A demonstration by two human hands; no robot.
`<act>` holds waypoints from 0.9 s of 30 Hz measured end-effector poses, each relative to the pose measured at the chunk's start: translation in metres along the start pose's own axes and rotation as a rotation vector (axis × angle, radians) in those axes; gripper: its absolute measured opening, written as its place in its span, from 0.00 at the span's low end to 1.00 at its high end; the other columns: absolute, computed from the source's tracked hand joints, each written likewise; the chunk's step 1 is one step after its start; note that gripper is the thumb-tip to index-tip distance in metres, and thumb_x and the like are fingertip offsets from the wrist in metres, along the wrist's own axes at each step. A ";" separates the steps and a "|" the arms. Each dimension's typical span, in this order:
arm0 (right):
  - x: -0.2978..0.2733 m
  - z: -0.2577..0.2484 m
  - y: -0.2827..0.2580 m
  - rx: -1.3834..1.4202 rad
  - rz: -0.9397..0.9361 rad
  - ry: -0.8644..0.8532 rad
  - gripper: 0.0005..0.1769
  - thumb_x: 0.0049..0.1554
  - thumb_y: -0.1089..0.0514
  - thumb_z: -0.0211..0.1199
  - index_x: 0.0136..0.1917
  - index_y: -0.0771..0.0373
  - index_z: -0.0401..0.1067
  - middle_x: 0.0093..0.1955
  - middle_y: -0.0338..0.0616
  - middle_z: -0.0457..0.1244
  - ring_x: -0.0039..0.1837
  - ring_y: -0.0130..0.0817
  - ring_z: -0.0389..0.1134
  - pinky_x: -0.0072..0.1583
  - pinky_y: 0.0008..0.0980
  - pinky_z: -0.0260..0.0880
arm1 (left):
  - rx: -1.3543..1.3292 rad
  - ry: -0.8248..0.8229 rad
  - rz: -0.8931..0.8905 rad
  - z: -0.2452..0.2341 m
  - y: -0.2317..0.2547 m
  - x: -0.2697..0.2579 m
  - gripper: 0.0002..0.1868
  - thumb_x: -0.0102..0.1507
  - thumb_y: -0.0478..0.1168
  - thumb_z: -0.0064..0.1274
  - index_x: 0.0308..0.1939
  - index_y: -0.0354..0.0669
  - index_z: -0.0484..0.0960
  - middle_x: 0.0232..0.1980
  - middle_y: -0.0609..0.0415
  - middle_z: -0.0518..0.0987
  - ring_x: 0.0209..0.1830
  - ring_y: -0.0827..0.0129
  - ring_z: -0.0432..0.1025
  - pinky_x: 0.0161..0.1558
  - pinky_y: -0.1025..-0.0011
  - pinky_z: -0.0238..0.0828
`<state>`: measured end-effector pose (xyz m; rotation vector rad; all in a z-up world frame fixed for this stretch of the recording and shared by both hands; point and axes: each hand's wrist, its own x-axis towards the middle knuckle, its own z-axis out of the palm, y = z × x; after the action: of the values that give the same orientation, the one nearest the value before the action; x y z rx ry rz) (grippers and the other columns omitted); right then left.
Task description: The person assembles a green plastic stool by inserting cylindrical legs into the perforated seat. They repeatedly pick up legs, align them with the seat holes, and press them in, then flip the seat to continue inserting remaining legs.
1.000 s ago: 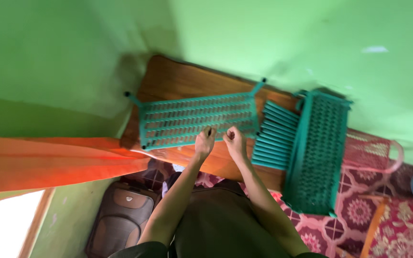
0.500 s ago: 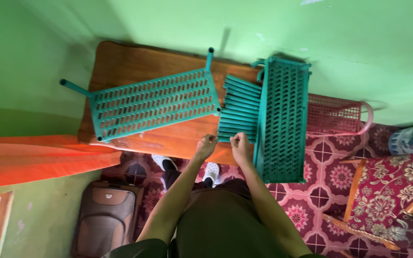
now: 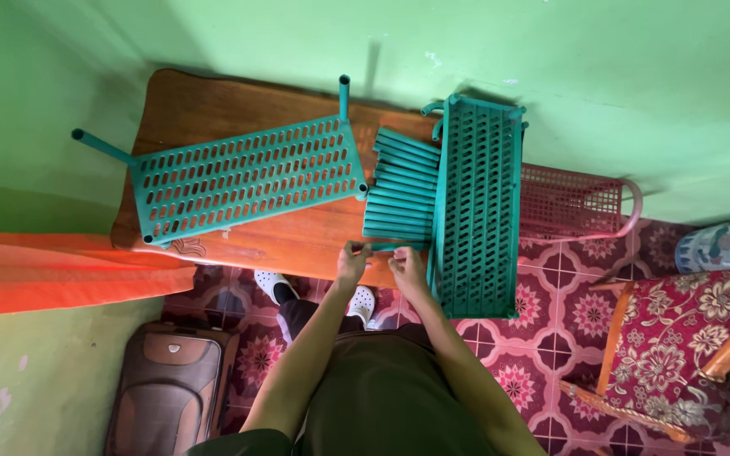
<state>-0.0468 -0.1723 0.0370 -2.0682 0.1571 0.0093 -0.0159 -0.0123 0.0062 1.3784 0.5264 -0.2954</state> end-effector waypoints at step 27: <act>0.028 0.137 -0.241 0.176 -0.190 -0.464 0.12 0.54 0.61 0.70 0.50 0.63 0.71 0.42 0.38 0.70 0.43 0.25 0.72 0.46 0.27 0.74 | 0.128 -0.001 0.212 -0.212 0.077 -0.068 0.27 0.60 0.33 0.58 0.64 0.36 0.75 0.56 0.47 0.82 0.57 0.63 0.77 0.59 0.65 0.74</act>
<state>0.0174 0.0584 0.1796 -1.8440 -0.3128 0.3435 -0.0740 0.2021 0.0854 1.5447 0.3612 -0.1595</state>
